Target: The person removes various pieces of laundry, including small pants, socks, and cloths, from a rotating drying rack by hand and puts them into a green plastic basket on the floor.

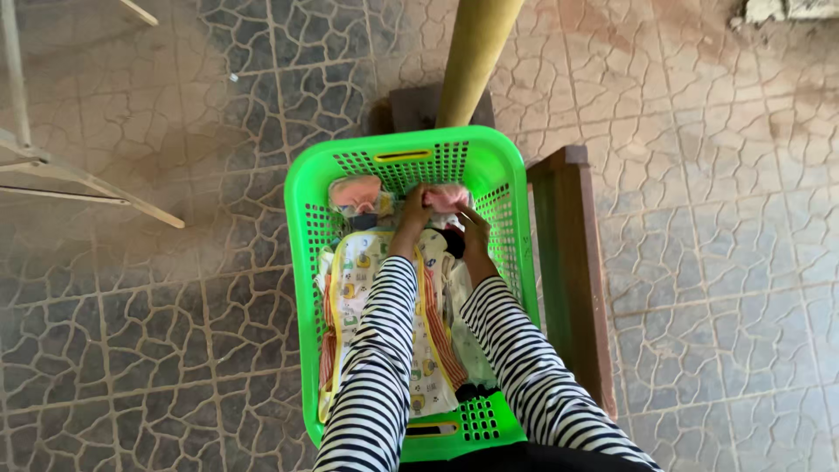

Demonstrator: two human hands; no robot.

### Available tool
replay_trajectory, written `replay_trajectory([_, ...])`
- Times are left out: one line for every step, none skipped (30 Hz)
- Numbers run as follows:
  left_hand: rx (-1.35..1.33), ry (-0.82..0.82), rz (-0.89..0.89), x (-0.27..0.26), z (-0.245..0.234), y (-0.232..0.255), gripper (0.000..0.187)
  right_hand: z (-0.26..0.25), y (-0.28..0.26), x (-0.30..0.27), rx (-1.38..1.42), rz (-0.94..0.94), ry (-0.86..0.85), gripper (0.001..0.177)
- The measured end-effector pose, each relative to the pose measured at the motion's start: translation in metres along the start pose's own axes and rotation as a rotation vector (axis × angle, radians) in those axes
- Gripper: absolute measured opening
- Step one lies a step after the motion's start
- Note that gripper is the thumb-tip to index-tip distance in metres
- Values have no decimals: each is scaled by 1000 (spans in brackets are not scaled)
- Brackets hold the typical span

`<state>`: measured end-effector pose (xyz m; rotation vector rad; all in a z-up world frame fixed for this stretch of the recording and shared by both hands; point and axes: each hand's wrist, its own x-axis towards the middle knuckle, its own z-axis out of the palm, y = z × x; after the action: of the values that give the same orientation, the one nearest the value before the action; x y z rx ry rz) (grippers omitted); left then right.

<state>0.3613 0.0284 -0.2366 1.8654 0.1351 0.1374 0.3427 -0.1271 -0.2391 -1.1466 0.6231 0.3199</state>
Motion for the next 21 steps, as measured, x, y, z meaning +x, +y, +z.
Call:
replay_trajectory([4,12,17,1,2,-4,46,-2,3,4,-15,19,9,37])
replay_trajectory([9,25,34,0,4,-8,48,-2,6,6,-30,38,17,36])
replay_trajectory([6,6,21,1,5,-11,48,-1,7,8,-37,3,43,39])
replay_trajectory([3,-13,9,1,5,-13,48,2,8,8,-44,-32,69,43])
replay_trajectory([3,-29,-9,-2,4,-15,48,3,10,6,-52,-61,93,47])
replay_trajectory([20,-24,18,-5,4,-17,48,3,10,5,-230,-304,114,44])
replay_trajectory([39,-15,45,-6,3,-17,48,5,10,3,-408,-547,128,41])
replay_trajectory([58,-7,72,-7,2,-16,48,7,9,1,-585,-790,138,39])
replay_trajectory([58,2,80,-7,1,-15,49,10,6,0,-620,-770,93,38])
replay_trajectory([57,11,89,-8,0,-13,50,14,3,-1,-656,-751,47,38])
replay_trajectory([54,21,98,-9,1,-12,52,17,0,-1,-694,-733,0,38])
replay_trajectory([84,23,121,-11,0,-11,53,18,-2,-2,-750,-807,-13,40])
replay_trajectory([116,27,147,-12,-1,-9,55,20,-4,-1,-805,-885,-27,43])
replay_trajectory([147,30,172,-13,-2,-7,56,20,-5,0,-860,-962,-43,47])
replay_trajectory([133,5,128,-14,-3,-5,57,17,-5,1,-922,-915,3,46])
replay_trajectory([118,-19,84,-14,-4,-3,58,15,-5,2,-983,-866,49,45])
replay_trajectory([102,-46,38,-17,-4,-2,58,11,-5,3,-1046,-814,96,44])
replay_trajectory([84,-40,30,-17,-4,-1,58,9,-5,6,-1001,-746,57,44])
replay_trajectory([65,-34,21,-16,-5,1,58,10,-5,8,-956,-677,18,45])
replay_trajectory([46,-27,11,-17,-4,2,58,9,-5,11,-912,-608,-21,45])
replay_trajectory([86,-11,62,-20,-4,3,57,7,-4,12,-929,-669,-30,45])
